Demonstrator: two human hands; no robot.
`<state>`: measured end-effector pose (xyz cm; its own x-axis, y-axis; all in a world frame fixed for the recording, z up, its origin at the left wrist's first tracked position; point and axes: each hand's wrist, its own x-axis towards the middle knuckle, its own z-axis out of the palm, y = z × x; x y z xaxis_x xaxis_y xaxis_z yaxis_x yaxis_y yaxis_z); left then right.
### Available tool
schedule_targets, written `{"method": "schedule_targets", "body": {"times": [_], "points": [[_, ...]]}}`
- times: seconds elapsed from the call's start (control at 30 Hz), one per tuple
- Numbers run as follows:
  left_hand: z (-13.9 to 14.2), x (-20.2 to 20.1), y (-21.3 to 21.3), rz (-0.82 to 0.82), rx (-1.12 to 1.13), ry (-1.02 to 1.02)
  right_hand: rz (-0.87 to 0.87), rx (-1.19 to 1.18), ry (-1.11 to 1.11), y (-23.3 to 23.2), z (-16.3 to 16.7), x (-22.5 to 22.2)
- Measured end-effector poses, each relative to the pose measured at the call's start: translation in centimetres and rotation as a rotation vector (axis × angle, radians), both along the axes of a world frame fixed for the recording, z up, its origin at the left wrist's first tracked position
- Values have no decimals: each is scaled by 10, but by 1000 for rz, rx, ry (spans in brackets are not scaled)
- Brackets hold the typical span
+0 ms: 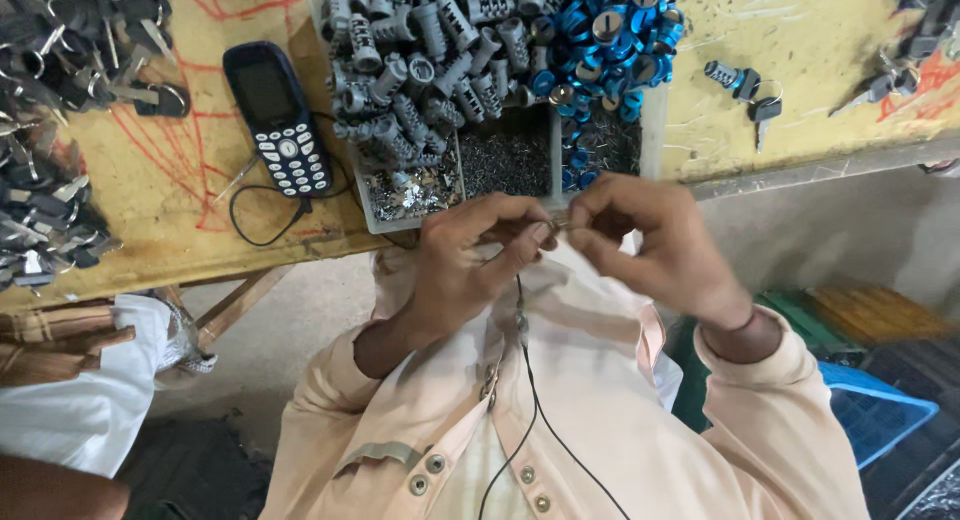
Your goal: The person sits at a workbench and assembles small lock components by hand, picking gray and blue plastic lock parts from a compartmented tray, fitting them together between the fingers, and placing finished pieces back into the tray, repeating the cycle continuously.
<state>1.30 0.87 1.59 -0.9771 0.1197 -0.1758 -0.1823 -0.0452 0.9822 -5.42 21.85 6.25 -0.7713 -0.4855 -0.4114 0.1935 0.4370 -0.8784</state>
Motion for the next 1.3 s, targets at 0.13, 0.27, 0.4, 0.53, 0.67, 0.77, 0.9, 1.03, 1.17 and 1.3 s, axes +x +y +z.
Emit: {"method": "schedule_targets", "body": {"times": [0.13, 0.27, 0.4, 0.53, 0.67, 0.77, 0.9, 1.03, 1.17, 1.3], "points": [[0, -3, -7, -55, 184, -122, 34, 61, 228, -9, 1, 21], [7, 2, -13, -77, 24, 55, 60, 35, 207, -3, 0, 25], [7, 7, -13, 7, -82, 209, 44, -6, 306, -4, -10, 25], [-4, 4, -18, -62, 478, -234, 285, -102, 899, -4, -33, 25], [-8, 6, -21, -93, 533, -272, 252, -169, 726, -1, -37, 21], [-5, 9, -22, -91, 522, -327, 164, -148, 442, -9, -19, 10], [-7, 5, -22, -32, 566, -363, 168, 225, 857, -34, 5, -27], [-9, 3, -17, -44, 542, -382, 339, 393, 1073, -60, 1, -52], [-10, 5, -15, 1, 571, -328, 290, 225, 752, -50, 3, -54], [-16, 5, -19, 11, 553, -180, 231, 203, 553, -37, 4, -35]]}}
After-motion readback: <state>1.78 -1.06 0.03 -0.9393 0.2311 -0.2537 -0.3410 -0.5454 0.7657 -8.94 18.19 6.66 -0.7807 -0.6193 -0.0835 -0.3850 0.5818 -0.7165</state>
